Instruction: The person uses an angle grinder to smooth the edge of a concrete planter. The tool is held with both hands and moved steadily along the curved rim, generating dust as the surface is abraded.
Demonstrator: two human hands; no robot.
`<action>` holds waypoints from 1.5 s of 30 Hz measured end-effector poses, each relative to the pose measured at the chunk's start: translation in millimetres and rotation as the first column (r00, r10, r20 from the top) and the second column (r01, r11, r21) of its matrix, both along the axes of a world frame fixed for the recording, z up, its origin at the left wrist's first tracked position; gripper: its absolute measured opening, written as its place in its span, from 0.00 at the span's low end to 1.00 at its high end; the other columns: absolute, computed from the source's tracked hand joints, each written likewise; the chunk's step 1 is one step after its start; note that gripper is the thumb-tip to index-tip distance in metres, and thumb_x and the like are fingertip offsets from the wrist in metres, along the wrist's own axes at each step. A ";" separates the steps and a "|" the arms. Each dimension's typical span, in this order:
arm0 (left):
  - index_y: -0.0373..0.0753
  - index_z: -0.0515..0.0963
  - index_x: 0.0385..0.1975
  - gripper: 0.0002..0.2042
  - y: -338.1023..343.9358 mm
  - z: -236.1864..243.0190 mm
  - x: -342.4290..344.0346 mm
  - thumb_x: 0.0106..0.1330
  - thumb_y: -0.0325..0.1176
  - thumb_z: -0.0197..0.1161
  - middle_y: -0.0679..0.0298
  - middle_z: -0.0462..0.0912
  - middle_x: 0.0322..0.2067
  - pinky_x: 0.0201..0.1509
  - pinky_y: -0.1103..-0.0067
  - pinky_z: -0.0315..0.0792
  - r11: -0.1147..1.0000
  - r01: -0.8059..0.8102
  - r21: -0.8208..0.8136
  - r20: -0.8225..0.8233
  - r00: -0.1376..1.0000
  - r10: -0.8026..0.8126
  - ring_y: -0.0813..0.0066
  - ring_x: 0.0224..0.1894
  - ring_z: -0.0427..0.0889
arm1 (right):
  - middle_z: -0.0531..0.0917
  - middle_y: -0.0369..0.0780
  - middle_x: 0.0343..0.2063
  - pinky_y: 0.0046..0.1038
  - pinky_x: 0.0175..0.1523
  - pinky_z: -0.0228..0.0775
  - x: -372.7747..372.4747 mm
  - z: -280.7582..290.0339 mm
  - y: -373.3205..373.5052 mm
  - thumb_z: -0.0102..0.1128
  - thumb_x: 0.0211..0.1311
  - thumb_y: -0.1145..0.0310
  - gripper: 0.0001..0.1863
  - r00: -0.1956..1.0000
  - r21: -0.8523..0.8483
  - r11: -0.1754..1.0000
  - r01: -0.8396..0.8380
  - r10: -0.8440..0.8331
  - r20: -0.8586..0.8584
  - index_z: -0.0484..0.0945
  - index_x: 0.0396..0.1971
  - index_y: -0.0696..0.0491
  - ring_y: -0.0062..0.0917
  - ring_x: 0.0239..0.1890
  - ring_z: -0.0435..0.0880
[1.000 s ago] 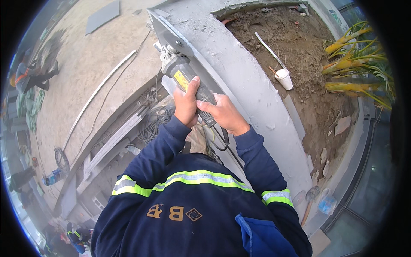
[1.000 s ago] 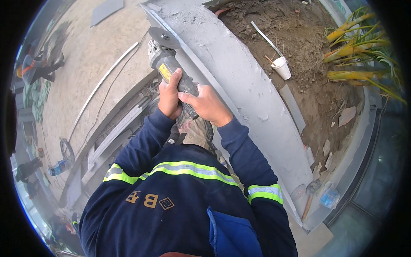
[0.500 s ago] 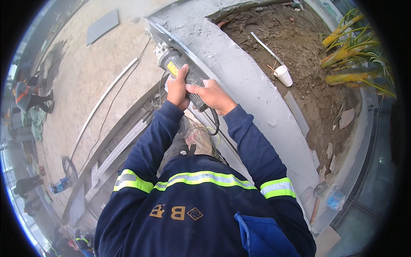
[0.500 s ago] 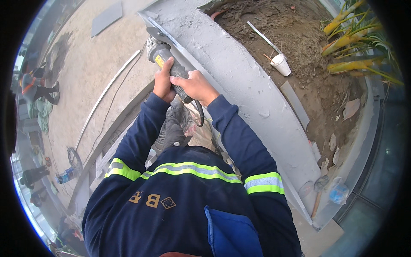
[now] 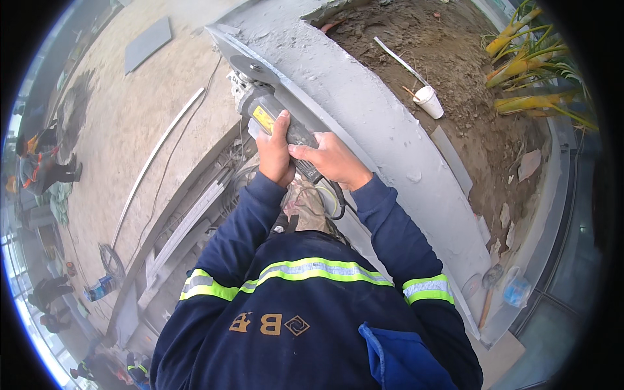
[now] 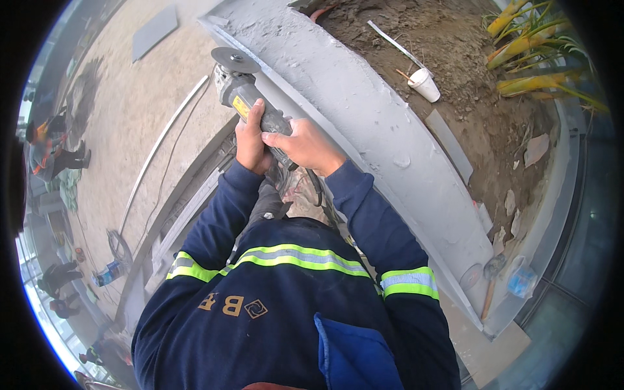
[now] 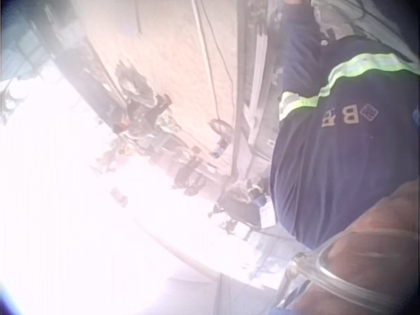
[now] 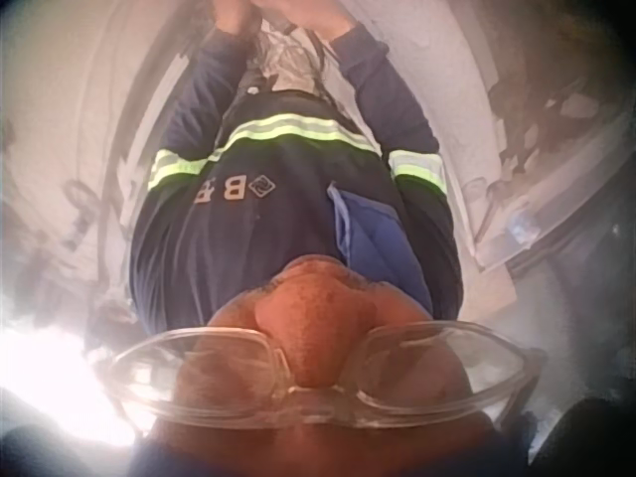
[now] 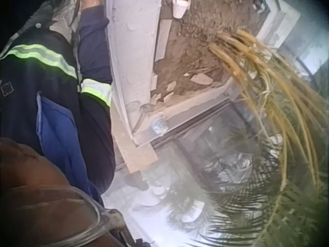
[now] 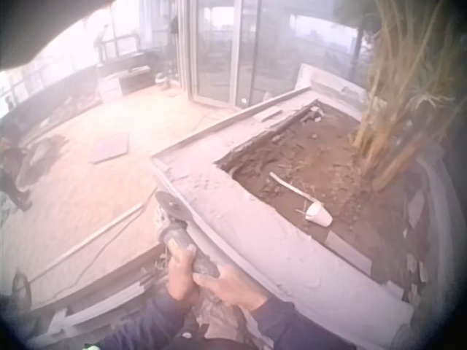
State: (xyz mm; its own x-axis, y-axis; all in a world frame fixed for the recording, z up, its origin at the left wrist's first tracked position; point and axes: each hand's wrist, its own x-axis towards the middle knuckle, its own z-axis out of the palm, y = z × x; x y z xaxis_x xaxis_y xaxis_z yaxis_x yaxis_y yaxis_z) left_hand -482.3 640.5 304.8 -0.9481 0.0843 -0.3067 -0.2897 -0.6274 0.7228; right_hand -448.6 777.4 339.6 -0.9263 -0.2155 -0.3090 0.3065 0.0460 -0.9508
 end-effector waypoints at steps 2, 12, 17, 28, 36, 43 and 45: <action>0.32 0.72 0.54 0.15 -3.7 -4.3 -13.0 0.73 0.34 0.61 0.61 0.82 0.42 0.44 0.73 0.80 1.000 0.010 -0.017 0.008 1.000 -0.009 0.72 0.38 0.84 | 0.86 0.43 0.42 0.24 0.48 0.75 -12.1 -4.9 -3.6 0.66 0.66 0.62 0.24 1.000 -0.011 1.000 0.015 -0.015 0.002 0.78 0.51 0.70 0.19 0.44 0.83; 0.34 0.72 0.53 0.16 -11.9 -4.6 -32.1 0.74 0.39 0.60 0.61 0.82 0.39 0.45 0.71 0.80 0.999 0.043 -0.009 0.021 0.999 -0.043 0.70 0.38 0.84 | 0.84 0.47 0.45 0.26 0.49 0.76 -29.5 -4.2 -12.2 0.67 0.64 0.60 0.31 0.997 -0.043 0.999 0.017 -0.014 0.075 0.73 0.56 0.73 0.22 0.46 0.82; 0.34 0.70 0.56 0.17 2.5 0.5 12.9 0.73 0.34 0.62 0.61 0.80 0.44 0.47 0.73 0.79 1.000 0.018 -0.008 0.009 1.000 -0.018 0.73 0.43 0.83 | 0.84 0.49 0.48 0.29 0.54 0.75 12.6 6.4 1.4 0.68 0.63 0.63 0.30 0.999 -0.078 0.997 0.025 -0.028 -0.039 0.73 0.56 0.72 0.27 0.49 0.83; 0.35 0.73 0.52 0.18 -4.5 -12.7 -24.1 0.73 0.42 0.62 0.60 0.83 0.39 0.46 0.71 0.80 0.998 0.034 -0.061 0.002 0.999 -0.034 0.69 0.39 0.84 | 0.82 0.51 0.52 0.28 0.58 0.72 -21.5 -9.3 -0.7 0.68 0.63 0.59 0.35 0.998 -0.054 0.998 -0.018 0.021 0.052 0.72 0.58 0.74 0.26 0.53 0.79; 0.32 0.73 0.53 0.16 -9.8 -5.0 -27.8 0.74 0.37 0.61 0.60 0.82 0.42 0.45 0.71 0.80 0.998 0.056 0.002 0.031 0.998 -0.056 0.70 0.40 0.84 | 0.84 0.49 0.46 0.28 0.54 0.73 -24.7 -9.0 -5.7 0.68 0.63 0.57 0.34 0.999 0.037 0.999 -0.013 0.012 0.051 0.74 0.55 0.75 0.25 0.50 0.81; 0.35 0.70 0.56 0.17 3.5 7.7 28.8 0.74 0.36 0.60 0.63 0.80 0.42 0.46 0.73 0.78 0.999 0.021 -0.037 0.051 0.999 -0.019 0.73 0.41 0.82 | 0.87 0.50 0.43 0.31 0.52 0.75 29.7 4.3 1.2 0.69 0.61 0.61 0.28 0.985 -0.048 0.996 0.079 -0.085 -0.148 0.78 0.50 0.72 0.29 0.46 0.85; 0.35 0.70 0.56 0.17 1.6 6.8 28.2 0.74 0.36 0.60 0.63 0.80 0.42 0.46 0.73 0.78 0.999 0.032 -0.033 0.042 0.999 -0.030 0.73 0.41 0.82 | 0.87 0.50 0.43 0.31 0.52 0.75 27.9 -1.8 -0.2 0.69 0.61 0.62 0.27 0.988 0.000 0.998 0.070 -0.069 -0.137 0.78 0.50 0.72 0.29 0.46 0.86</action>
